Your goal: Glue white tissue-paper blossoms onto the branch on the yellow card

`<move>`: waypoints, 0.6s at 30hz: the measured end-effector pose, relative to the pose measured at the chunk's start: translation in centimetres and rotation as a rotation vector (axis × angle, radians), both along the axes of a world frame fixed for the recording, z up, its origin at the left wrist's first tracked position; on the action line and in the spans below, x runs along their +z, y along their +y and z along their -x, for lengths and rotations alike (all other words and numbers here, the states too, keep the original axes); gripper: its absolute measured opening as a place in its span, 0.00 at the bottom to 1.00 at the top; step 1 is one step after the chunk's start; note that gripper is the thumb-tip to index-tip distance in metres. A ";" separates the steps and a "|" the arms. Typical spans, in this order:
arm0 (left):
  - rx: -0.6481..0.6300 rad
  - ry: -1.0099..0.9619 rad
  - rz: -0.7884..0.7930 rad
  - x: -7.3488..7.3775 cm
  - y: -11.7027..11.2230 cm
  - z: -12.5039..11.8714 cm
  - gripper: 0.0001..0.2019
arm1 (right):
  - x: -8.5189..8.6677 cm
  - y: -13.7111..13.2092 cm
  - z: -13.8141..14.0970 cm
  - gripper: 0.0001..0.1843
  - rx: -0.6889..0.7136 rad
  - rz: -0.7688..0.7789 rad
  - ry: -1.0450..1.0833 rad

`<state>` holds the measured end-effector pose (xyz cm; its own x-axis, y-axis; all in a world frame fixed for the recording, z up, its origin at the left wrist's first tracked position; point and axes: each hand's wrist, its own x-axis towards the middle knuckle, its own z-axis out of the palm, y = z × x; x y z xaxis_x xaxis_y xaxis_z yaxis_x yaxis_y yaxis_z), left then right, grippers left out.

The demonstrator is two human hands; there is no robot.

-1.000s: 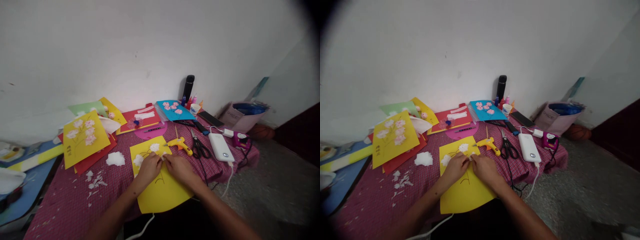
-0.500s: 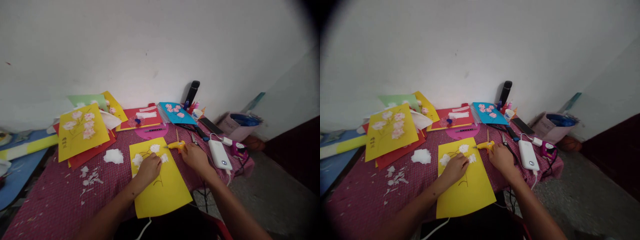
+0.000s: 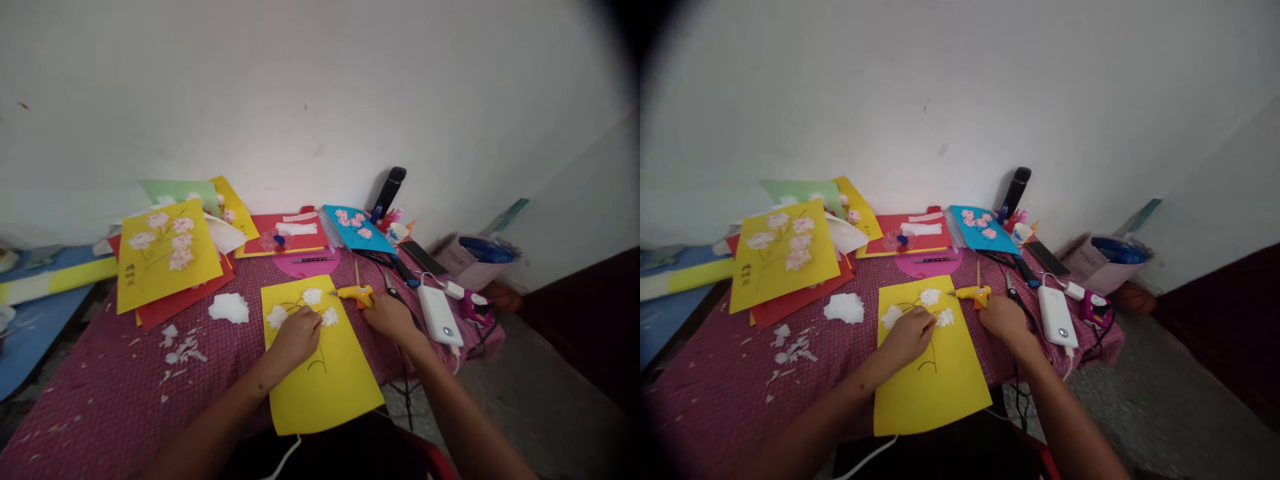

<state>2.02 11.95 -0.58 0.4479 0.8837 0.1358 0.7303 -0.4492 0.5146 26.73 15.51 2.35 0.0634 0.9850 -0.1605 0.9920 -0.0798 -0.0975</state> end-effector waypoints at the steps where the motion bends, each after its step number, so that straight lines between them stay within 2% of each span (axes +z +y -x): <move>1: 0.004 -0.042 -0.006 0.0 0.1 0.3 0.10 | 0.0 0.1 -0.1 0.14 0.001 0.005 0.002; 4: 0.041 -0.157 -0.020 0.0 0.4 1.3 0.13 | 0.3 0.0 -0.8 0.13 -0.012 -0.039 0.062; 6: 0.081 -0.182 -0.022 0.2 0.7 2.0 0.13 | 1.0 -0.4 -1.4 0.13 -0.047 -0.105 0.199; 8: 0.106 -0.178 -0.019 0.5 0.9 2.6 0.13 | 2.1 -0.8 -1.7 0.12 -0.080 -0.126 0.386; 11: 0.080 -0.148 -0.030 0.9 1.0 3.0 0.13 | 4.3 -0.9 -1.9 0.09 -0.049 -0.102 0.570; 14: 0.003 -0.044 -0.066 1.0 0.7 2.9 0.14 | 6.5 0.4 -1.7 0.07 0.083 -0.110 0.573; 18: -0.070 0.154 -0.116 1.1 0.0 2.3 0.16 | 8.4 3.1 -0.3 0.16 0.199 -0.085 0.403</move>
